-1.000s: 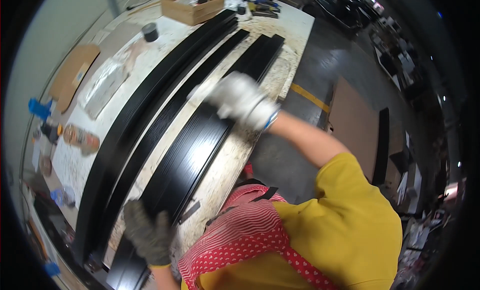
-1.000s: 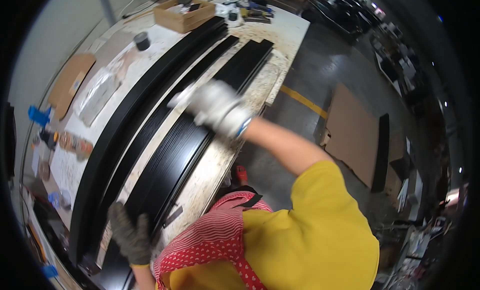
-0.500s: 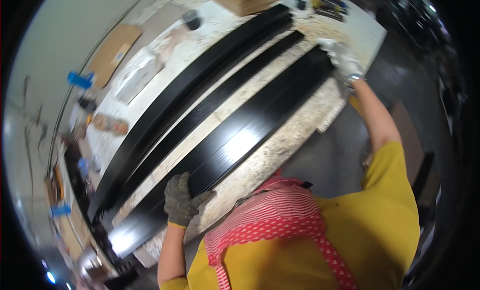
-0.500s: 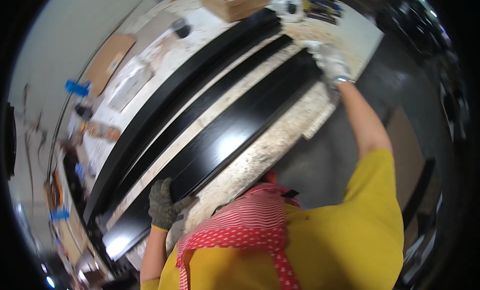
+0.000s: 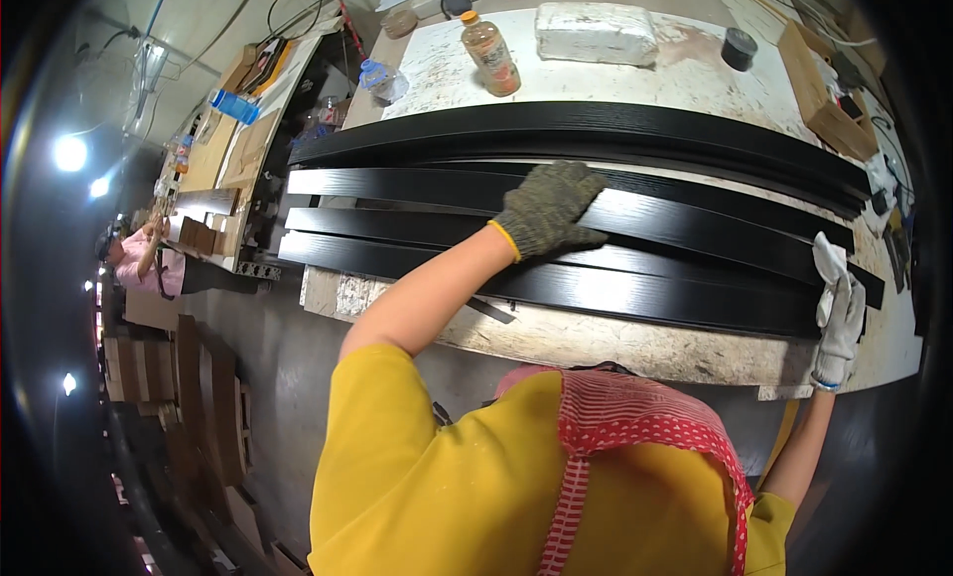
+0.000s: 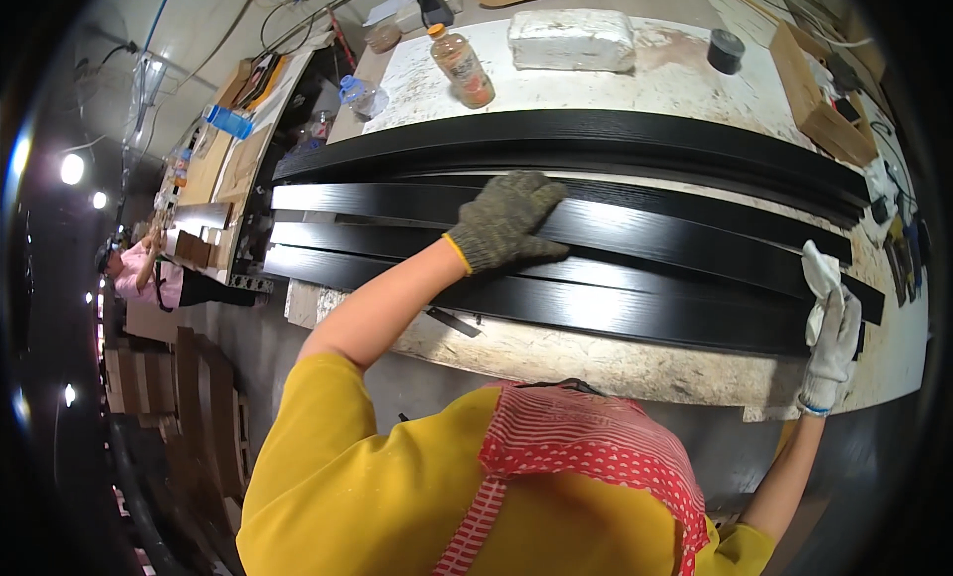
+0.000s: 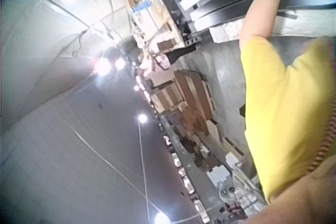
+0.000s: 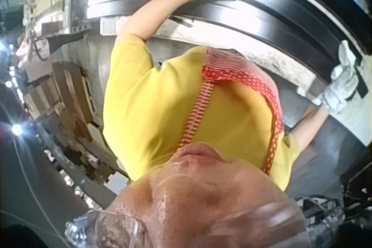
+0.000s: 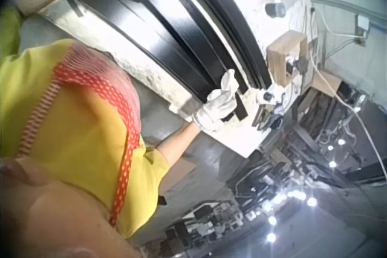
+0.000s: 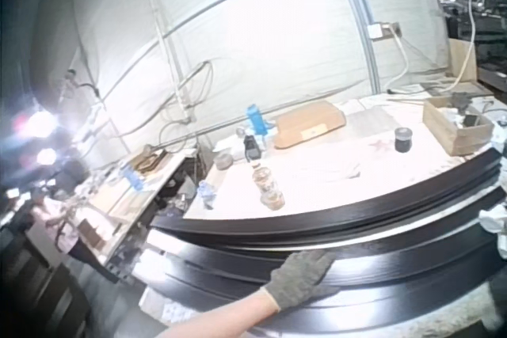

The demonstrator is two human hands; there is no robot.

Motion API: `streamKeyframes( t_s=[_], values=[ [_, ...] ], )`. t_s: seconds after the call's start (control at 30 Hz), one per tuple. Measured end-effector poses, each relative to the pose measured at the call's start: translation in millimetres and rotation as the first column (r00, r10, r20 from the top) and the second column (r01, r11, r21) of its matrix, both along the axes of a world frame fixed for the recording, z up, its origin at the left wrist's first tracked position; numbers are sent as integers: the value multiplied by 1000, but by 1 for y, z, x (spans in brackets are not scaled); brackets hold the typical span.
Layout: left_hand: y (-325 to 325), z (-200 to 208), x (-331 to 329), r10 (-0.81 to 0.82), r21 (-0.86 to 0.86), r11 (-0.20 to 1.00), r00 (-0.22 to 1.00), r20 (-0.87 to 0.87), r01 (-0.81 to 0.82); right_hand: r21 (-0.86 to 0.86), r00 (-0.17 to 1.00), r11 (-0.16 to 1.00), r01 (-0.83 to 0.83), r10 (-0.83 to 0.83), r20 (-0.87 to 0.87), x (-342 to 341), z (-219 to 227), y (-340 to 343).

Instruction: The person wipes down black panels on a workbench with a cloth, applying liquid from a bottle onto the cloth.

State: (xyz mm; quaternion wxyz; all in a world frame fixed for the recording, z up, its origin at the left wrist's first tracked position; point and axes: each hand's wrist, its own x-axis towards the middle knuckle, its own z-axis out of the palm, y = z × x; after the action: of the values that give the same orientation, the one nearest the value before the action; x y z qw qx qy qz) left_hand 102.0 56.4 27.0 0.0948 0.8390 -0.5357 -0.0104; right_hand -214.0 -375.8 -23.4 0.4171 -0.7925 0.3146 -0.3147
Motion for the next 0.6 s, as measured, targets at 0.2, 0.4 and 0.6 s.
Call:
streamKeyframes(
  t_s=[0.2,0.4,0.6],
  values=[
    [-22,-27,28,-46,18,999,994,-95,48,-77,994,992,-101,97,-60,-9,-21,26],
    [-28,-48,41,8,87,996,977,-214,11,-116,991,991,-65,51,-121,-18,-23,43],
    [-33,-55,52,68,106,993,988,-138,-54,-226,990,974,1,-32,-135,-47,-31,17]
  ],
)
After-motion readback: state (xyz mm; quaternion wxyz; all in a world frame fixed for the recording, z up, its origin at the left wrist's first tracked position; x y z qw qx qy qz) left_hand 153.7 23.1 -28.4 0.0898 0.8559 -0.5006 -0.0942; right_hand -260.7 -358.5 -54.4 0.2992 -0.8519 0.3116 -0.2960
